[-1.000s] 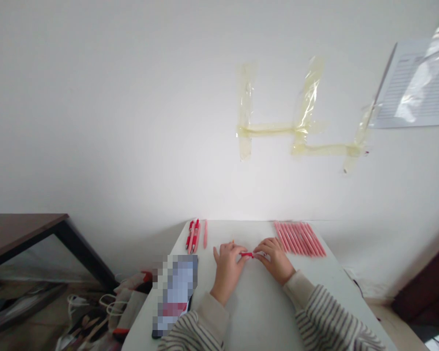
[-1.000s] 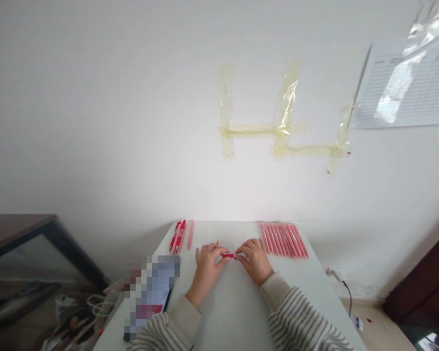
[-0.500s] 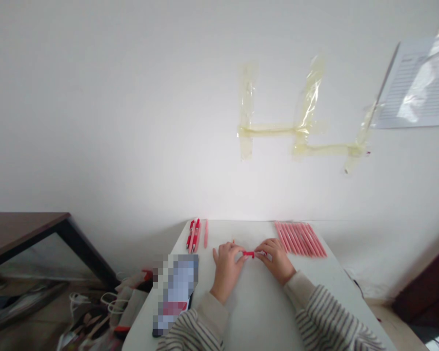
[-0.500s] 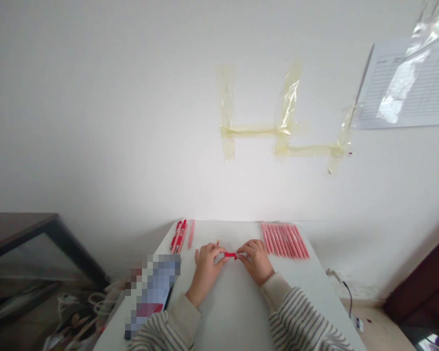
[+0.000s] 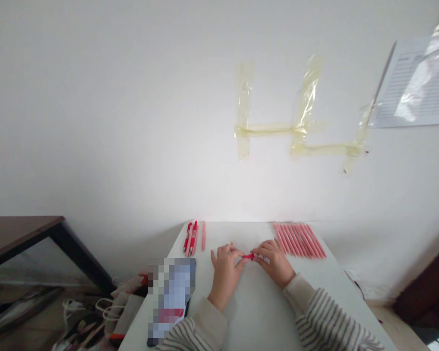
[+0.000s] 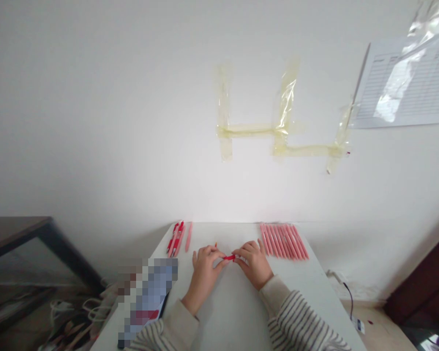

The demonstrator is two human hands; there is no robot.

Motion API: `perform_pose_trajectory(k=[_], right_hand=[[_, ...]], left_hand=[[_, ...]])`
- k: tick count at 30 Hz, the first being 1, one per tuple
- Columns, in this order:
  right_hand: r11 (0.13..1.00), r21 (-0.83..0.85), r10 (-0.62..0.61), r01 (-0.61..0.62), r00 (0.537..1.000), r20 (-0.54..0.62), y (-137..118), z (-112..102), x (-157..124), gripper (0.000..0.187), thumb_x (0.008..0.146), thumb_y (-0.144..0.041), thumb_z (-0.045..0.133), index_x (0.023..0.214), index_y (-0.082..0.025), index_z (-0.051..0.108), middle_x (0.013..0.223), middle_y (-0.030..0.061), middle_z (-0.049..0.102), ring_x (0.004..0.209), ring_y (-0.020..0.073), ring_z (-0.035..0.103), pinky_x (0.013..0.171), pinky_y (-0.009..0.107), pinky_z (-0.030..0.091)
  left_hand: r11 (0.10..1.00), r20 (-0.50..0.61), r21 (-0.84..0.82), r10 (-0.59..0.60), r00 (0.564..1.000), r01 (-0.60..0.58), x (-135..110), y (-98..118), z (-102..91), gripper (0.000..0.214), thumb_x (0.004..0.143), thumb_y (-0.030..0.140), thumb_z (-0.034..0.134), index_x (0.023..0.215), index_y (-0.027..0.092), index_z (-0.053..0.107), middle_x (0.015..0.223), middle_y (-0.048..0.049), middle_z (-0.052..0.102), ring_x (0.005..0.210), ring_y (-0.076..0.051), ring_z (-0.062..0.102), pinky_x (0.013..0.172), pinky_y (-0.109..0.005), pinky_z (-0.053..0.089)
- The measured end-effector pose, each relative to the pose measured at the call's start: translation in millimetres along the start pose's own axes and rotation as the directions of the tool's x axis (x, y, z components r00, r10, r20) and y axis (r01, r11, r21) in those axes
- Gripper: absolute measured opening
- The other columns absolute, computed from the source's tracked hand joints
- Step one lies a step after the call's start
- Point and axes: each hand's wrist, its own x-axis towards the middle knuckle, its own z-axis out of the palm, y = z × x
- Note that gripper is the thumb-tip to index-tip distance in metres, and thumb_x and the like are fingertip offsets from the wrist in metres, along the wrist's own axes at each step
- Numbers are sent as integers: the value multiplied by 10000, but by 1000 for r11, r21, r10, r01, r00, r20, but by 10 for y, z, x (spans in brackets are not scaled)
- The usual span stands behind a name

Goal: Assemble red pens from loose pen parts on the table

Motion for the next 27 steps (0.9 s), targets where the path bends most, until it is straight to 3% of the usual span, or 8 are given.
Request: perform_pose_trajectory(k=[7,12,21,27], right_hand=[[999,-31,-29,27,998,-50,23,21,5,143,921,-290,659,1015,-336,757,942,36,718,1025,257,579,1000,480,417],[1000,-25,7,-9,997,-82,35,23,5,127,922,-303,660,993,-316,764,938,52,694,987,253,565,940,447,447],[999,-52,-3,0,998,-57,10,10,6,129,917,-290,659,998,-329,751,923,37,706,998,249,577,966,471,441],[1000,-30,-7,5,999,-53,5,8,4,109,908,-305,671,984,-327,746,916,27,721,1009,252,591,996,487,419]], left_hand=[[1000,6,-7,7,1000,-7,-19,9,1,119,835,365,692,921,314,758,1081,-32,668,1148,-261,545,1154,-685,200],[1000,-30,-4,-21,999,21,-17,29,-19,167,806,277,715,963,327,745,1097,-22,663,1143,-252,558,1151,-655,242],[999,-34,-39,-22,999,20,-16,50,-34,143,846,288,661,959,312,745,1095,-34,657,1138,-253,555,1154,-634,240],[992,-58,-122,-19,998,12,-8,26,10,149,839,310,664,964,310,745,1075,-33,669,1112,-247,574,1122,-569,315]])
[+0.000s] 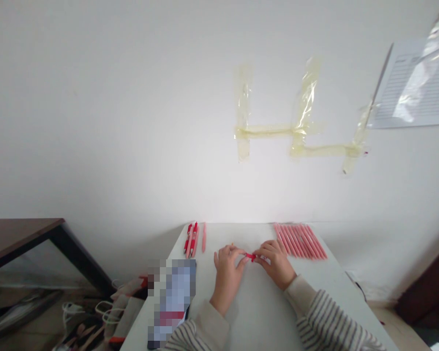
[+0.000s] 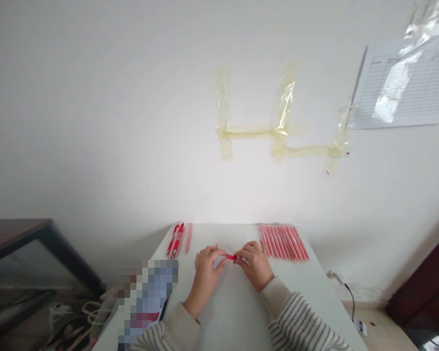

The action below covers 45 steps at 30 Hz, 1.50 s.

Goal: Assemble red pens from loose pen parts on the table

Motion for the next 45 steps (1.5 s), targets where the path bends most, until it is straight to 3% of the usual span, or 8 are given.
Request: perform_pose_trajectory(k=[7,14,25,33,39,45], right_hand=[[1000,26,-6,5,1000,30,-31,-9,2,103,926,-332,641,973,-320,732,900,13,727,979,233,610,996,486,425],[1000,7,27,-27,1000,-6,49,16,1,192,938,-282,619,1097,-307,723,1003,51,726,1022,249,617,989,476,439],[997,-66,42,-45,998,-53,116,23,-6,215,953,-243,570,1087,-293,730,976,55,715,990,253,616,1005,497,404],[996,-74,46,-50,997,-56,73,-5,-2,213,956,-235,562,1071,-292,731,960,50,715,985,251,622,1010,499,394],[995,-79,52,-56,998,-48,67,-8,-4,200,953,-233,576,1069,-287,730,954,45,716,980,246,621,1019,492,373],[996,-69,61,-64,997,-43,49,-16,2,189,949,-223,589,1053,-287,733,953,32,721,985,234,622,1013,462,371]], left_hand=[[992,-50,-109,51,997,-56,27,-14,28,160,842,324,648,958,277,748,1035,-60,676,1059,-241,598,992,-454,456],[998,-157,-12,59,986,-62,66,-74,1,152,865,273,615,969,268,726,1040,-48,671,1057,-220,595,994,-422,453],[997,-274,80,10,962,12,132,-182,0,127,814,257,632,895,259,731,1009,-55,665,991,-224,603,955,-412,465],[996,-282,83,-15,959,40,140,-189,-5,83,770,254,673,830,241,729,1028,-57,649,1011,-243,590,965,-440,455],[992,-362,125,35,931,12,127,-138,-75,56,729,217,688,780,230,705,1120,-66,607,1106,-255,560,1053,-463,419],[985,-345,174,68,936,-7,126,-146,-37,58,728,205,684,771,228,716,1172,-71,590,1135,-263,548,1063,-484,410]])
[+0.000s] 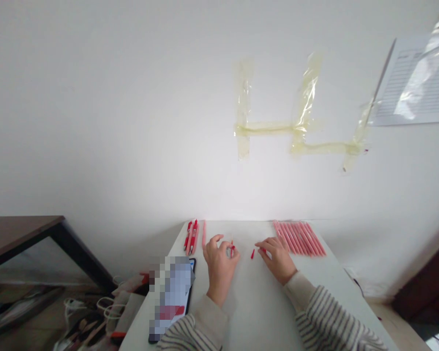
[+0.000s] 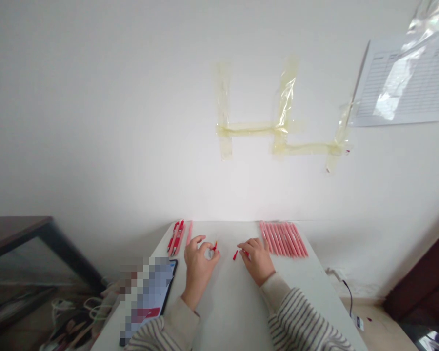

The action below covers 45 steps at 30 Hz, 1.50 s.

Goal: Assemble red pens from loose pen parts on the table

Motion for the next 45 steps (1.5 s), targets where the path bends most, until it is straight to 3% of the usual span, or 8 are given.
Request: perform_pose_trajectory(k=[8,23,33,45], right_hand=[[1000,-13,-10,10,1000,-14,-11,-5,0,190,948,-219,588,1048,-291,732,944,30,726,977,235,631,1020,466,369],[999,-35,-8,8,1000,-23,-15,-3,0,196,951,-227,578,1042,-297,737,931,22,733,969,225,645,1051,487,360],[1000,-21,-5,6,1000,23,-39,12,-8,207,963,-238,554,1048,-302,732,964,21,737,999,220,647,1030,478,388],[1000,-25,0,0,1000,12,-35,-9,4,201,956,-236,567,1039,-295,741,960,28,741,989,223,649,1040,476,389]], left_hand=[[1000,71,-12,17,997,-16,-19,31,75,91,751,193,667,816,229,720,1219,-86,590,1145,-265,558,1066,-506,422],[997,73,-63,-29,997,33,-3,52,41,144,754,204,656,867,245,736,1260,-93,558,1224,-294,520,1094,-517,424],[990,152,-138,28,988,-7,-22,85,52,123,732,161,654,818,238,696,1263,-85,554,1223,-275,521,1092,-513,421],[991,181,-84,121,976,-107,-42,165,-80,111,717,139,640,790,221,623,1271,-87,555,1277,-277,493,1181,-612,251]])
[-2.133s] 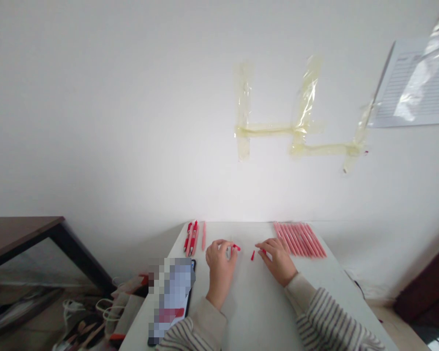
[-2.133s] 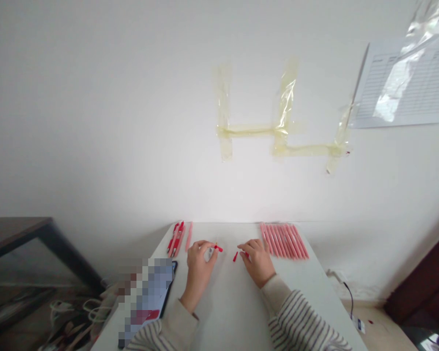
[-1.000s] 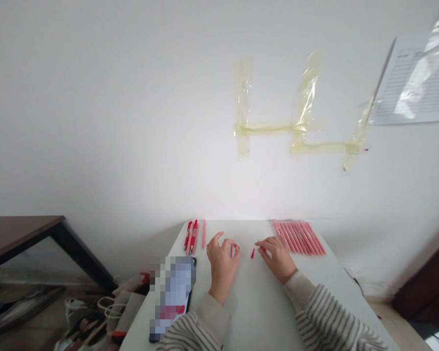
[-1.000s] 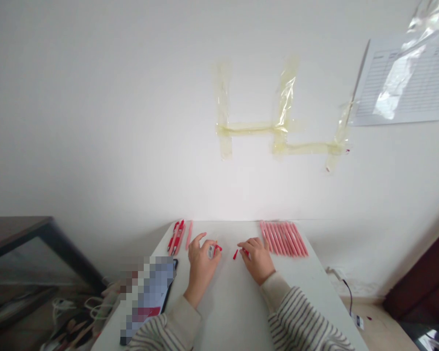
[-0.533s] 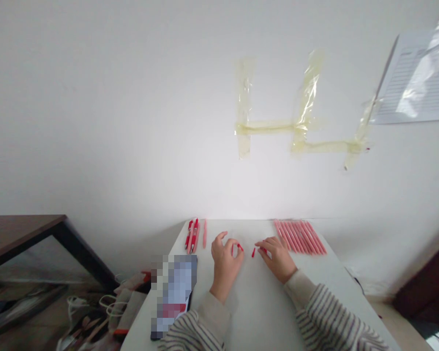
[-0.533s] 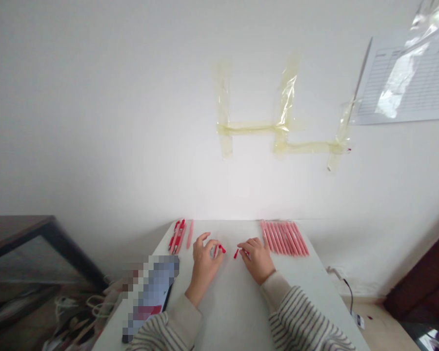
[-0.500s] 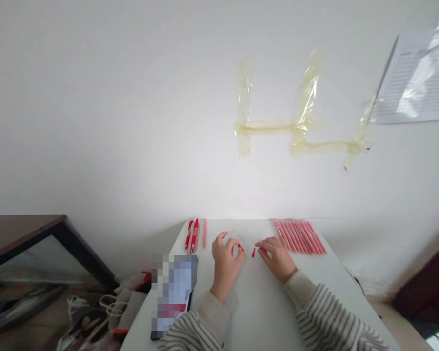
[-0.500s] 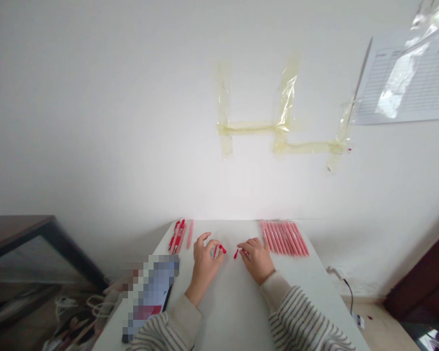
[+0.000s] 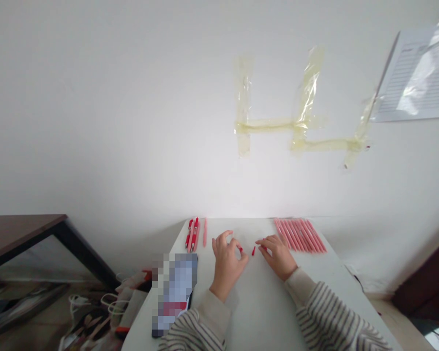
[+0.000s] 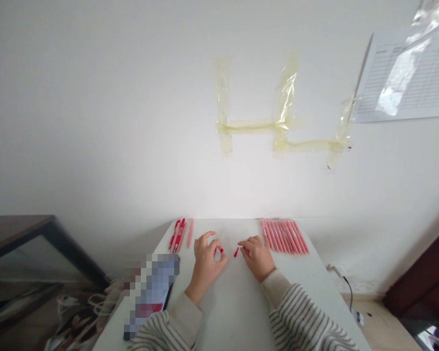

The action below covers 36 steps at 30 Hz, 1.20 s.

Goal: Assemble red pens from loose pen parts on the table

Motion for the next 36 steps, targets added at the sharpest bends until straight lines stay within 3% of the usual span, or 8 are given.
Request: perform_pose_trajectory(k=[10,19,26,31,34,36], right_hand=[[1000,4,-9,9,1000,-14,23,-11,-5,218,971,-253,536,1043,-286,739,947,39,746,975,228,648,1082,508,338],[1000,5,3,-3,1000,-11,19,-8,-7,211,966,-232,550,1030,-296,740,955,25,749,983,228,646,1099,514,304],[1000,12,8,-8,1000,-6,19,-20,-7,224,968,-236,533,1024,-292,743,948,29,750,976,226,650,1107,530,293],[1000,23,15,-15,1000,-20,5,-30,-9,230,975,-248,513,998,-290,738,936,33,749,970,232,652,1111,551,285],[1000,14,5,-5,1000,-28,0,-35,-10,234,973,-259,509,996,-286,740,928,41,748,961,232,650,1102,545,305],[1000,5,4,-4,1000,-28,1,-36,-10,237,973,-264,506,996,-286,741,936,43,749,966,232,649,1101,551,306]], left_hand=[[998,76,15,-69,995,68,-11,-60,23,124,693,166,684,784,249,694,1222,-65,613,1232,-285,516,1113,-567,347],[992,128,72,-108,986,99,-27,-124,18,95,701,240,706,773,289,743,1267,-50,631,1254,-327,487,1121,-699,279],[990,14,83,-114,993,113,32,-229,2,74,675,240,728,735,275,753,1212,-44,672,1180,-302,547,1085,-563,394],[975,-79,83,-198,977,204,108,-342,-112,52,672,224,726,679,275,736,1209,-25,671,1179,-280,558,1064,-507,415],[964,-114,102,-234,965,246,126,-446,-158,46,690,237,708,694,272,737,1210,-33,665,1188,-285,549,1086,-532,395],[946,-119,135,-280,953,295,127,-523,-164,28,682,261,716,693,268,741,1207,-49,664,1177,-319,541,1097,-606,359]])
